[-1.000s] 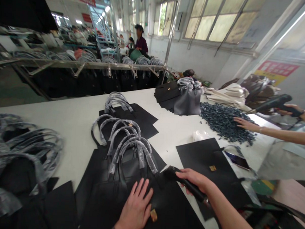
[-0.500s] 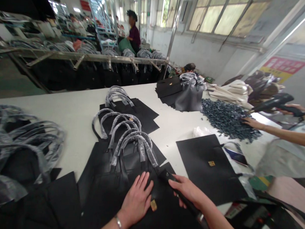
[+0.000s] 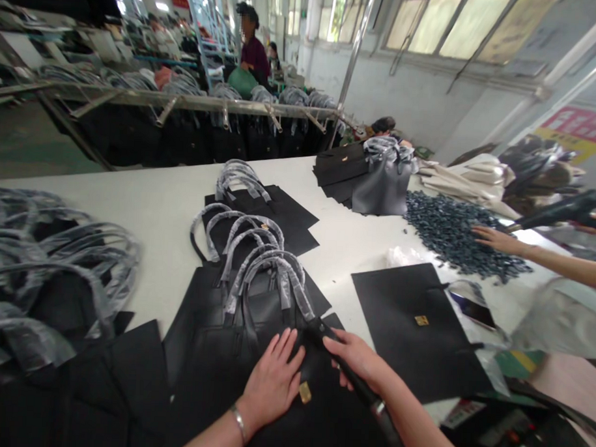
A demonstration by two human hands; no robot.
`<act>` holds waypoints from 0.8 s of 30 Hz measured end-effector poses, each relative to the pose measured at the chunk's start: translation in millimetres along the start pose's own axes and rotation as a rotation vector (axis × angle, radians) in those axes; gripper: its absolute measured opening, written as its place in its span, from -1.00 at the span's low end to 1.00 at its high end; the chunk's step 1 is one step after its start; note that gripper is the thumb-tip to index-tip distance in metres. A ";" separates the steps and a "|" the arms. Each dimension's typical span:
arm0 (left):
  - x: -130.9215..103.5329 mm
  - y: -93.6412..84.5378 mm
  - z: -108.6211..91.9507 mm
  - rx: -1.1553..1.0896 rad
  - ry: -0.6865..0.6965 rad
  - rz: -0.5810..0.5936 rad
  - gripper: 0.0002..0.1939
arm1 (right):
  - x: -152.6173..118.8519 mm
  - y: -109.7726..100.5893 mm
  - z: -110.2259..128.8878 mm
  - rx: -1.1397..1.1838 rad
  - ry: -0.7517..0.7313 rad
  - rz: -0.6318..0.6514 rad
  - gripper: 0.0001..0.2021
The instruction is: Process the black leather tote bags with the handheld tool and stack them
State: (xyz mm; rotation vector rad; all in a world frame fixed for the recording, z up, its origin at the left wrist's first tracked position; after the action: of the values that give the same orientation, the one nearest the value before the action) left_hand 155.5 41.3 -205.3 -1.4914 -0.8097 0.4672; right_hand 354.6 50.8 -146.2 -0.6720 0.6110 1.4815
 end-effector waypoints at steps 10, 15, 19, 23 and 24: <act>-53.4 10.0 -15.9 -0.066 0.092 -0.062 -0.60 | -35.0 -1.3 -23.4 -0.006 -0.028 -0.021 -0.43; -95.4 3.9 -32.8 -0.079 0.173 -0.001 -0.56 | -44.2 24.6 -57.2 -0.087 0.021 0.123 -0.33; -101.9 2.9 -37.8 -0.135 0.196 0.001 -0.56 | -47.3 63.2 -54.6 -0.186 -0.010 0.243 -0.38; -99.2 6.6 -41.0 -0.175 0.177 0.060 -0.61 | -44.1 91.9 -43.7 -0.272 -0.039 0.234 -0.40; -98.9 7.4 -41.7 -0.174 0.177 0.066 -0.63 | -41.4 97.6 -40.3 -0.280 -0.043 0.220 -0.39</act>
State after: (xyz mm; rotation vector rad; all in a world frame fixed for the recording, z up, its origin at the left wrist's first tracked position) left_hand 121.3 -58.4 -226.5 -1.6991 -0.6765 0.3146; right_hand 258.2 -9.1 -146.5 -0.8055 0.4590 1.8029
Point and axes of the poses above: each hand's wrist, its own x-axis towards the middle knuckle, its own y-axis out of the palm, z = x × y, the point moved 3 cm from there along x, towards the middle knuckle, and after that the axes turned 12 degrees about x, right-handed, at the moved point
